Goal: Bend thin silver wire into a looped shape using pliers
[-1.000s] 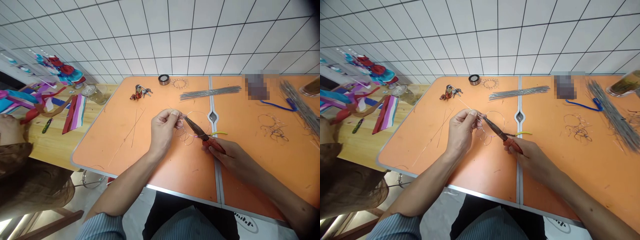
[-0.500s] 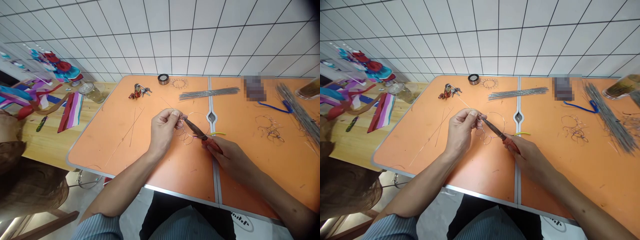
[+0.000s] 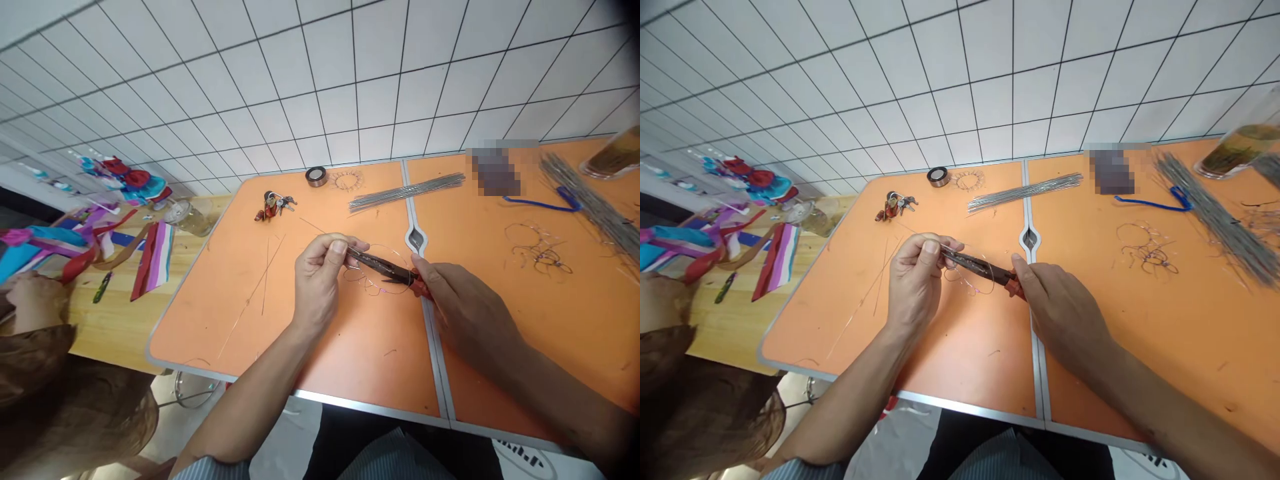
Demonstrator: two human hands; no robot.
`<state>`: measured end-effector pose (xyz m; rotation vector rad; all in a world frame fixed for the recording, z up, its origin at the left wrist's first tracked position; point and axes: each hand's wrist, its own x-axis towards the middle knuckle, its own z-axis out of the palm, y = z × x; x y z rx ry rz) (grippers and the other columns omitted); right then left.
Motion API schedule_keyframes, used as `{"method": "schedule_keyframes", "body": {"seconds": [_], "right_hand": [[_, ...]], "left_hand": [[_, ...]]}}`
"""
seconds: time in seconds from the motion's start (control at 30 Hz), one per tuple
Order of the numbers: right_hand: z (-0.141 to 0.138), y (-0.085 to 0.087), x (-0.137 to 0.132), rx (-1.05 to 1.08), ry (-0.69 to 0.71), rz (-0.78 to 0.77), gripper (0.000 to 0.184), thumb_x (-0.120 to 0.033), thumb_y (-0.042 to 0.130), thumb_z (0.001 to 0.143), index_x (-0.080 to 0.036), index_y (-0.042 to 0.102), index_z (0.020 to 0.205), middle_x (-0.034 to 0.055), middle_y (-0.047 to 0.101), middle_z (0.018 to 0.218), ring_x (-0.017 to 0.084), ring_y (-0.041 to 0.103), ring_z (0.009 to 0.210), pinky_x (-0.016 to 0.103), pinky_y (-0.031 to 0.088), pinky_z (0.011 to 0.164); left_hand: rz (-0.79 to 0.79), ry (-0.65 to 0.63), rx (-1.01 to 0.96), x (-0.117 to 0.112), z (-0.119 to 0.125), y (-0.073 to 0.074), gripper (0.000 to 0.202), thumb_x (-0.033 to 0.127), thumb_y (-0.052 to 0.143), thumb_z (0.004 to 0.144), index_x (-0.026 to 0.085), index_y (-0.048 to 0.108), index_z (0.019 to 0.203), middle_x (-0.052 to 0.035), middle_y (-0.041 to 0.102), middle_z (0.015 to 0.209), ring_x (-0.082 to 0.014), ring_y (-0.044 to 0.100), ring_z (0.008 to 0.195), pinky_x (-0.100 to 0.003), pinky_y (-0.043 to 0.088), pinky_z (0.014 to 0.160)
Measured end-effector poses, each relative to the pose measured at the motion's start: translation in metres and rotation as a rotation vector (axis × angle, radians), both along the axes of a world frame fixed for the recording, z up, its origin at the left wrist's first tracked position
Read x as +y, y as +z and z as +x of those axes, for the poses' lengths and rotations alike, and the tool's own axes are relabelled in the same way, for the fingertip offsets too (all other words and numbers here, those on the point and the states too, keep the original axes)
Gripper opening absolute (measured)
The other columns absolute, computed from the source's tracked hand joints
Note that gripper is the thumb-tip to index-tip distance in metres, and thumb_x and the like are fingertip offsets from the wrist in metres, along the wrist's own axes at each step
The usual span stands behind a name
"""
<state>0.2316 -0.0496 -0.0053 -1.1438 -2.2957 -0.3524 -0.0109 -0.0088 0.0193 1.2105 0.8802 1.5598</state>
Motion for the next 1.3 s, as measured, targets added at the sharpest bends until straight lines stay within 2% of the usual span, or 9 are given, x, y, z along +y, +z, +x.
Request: {"method": "schedule_keyframes", "body": {"seconds": [0.53, 0.9, 1.1, 1.3], "right_hand": [[-0.0019, 0.0022, -0.0038, 0.046, 0.010, -0.010, 0.047, -0.005, 0.049, 0.109, -0.011, 0.043, 0.155, 0.0124, 0.077, 0.102, 0.026, 0.068, 0.084, 0.038, 0.051, 0.067], [-0.0017, -0.0059, -0.0022, 0.078, 0.036, -0.044, 0.055, -0.003, 0.049, 0.109, -0.014, 0.037, 0.162, 0.0102, 0.073, 0.101, 0.024, 0.066, 0.083, 0.036, 0.054, 0.070], [-0.0019, -0.0061, -0.0020, 0.079, 0.028, -0.061, 0.038, -0.013, 0.049, 0.113, -0.013, 0.048, 0.150, 0.0088, 0.070, 0.097, 0.023, 0.064, 0.078, 0.035, 0.051, 0.066], [-0.0008, -0.0072, -0.0031, 0.098, 0.038, -0.116, 0.032, -0.012, 0.047, 0.112, -0.013, 0.052, 0.144, 0.0063, 0.067, 0.094, 0.021, 0.064, 0.075, 0.033, 0.050, 0.064]], "left_hand": [[-0.009, 0.010, 0.007, 0.0000, 0.0011, -0.0020, 0.021, 0.039, 0.075, 0.103, 0.022, 0.077, 0.092, -0.0057, 0.083, 0.099, -0.0120, 0.064, 0.073, -0.028, 0.056, 0.075], [-0.034, 0.010, 0.003, -0.0002, 0.0000, -0.0024, 0.021, 0.040, 0.075, 0.103, 0.022, 0.078, 0.093, -0.0056, 0.083, 0.100, -0.0121, 0.063, 0.072, -0.028, 0.055, 0.076], [-0.031, 0.001, -0.011, 0.0002, 0.0003, -0.0030, 0.022, 0.040, 0.076, 0.103, 0.021, 0.078, 0.091, -0.0057, 0.082, 0.098, -0.0121, 0.064, 0.072, -0.028, 0.055, 0.075], [-0.045, -0.002, 0.000, 0.0001, 0.0004, -0.0023, 0.025, 0.041, 0.076, 0.103, 0.020, 0.078, 0.090, -0.0069, 0.083, 0.099, -0.0116, 0.064, 0.072, -0.027, 0.055, 0.074]]}}
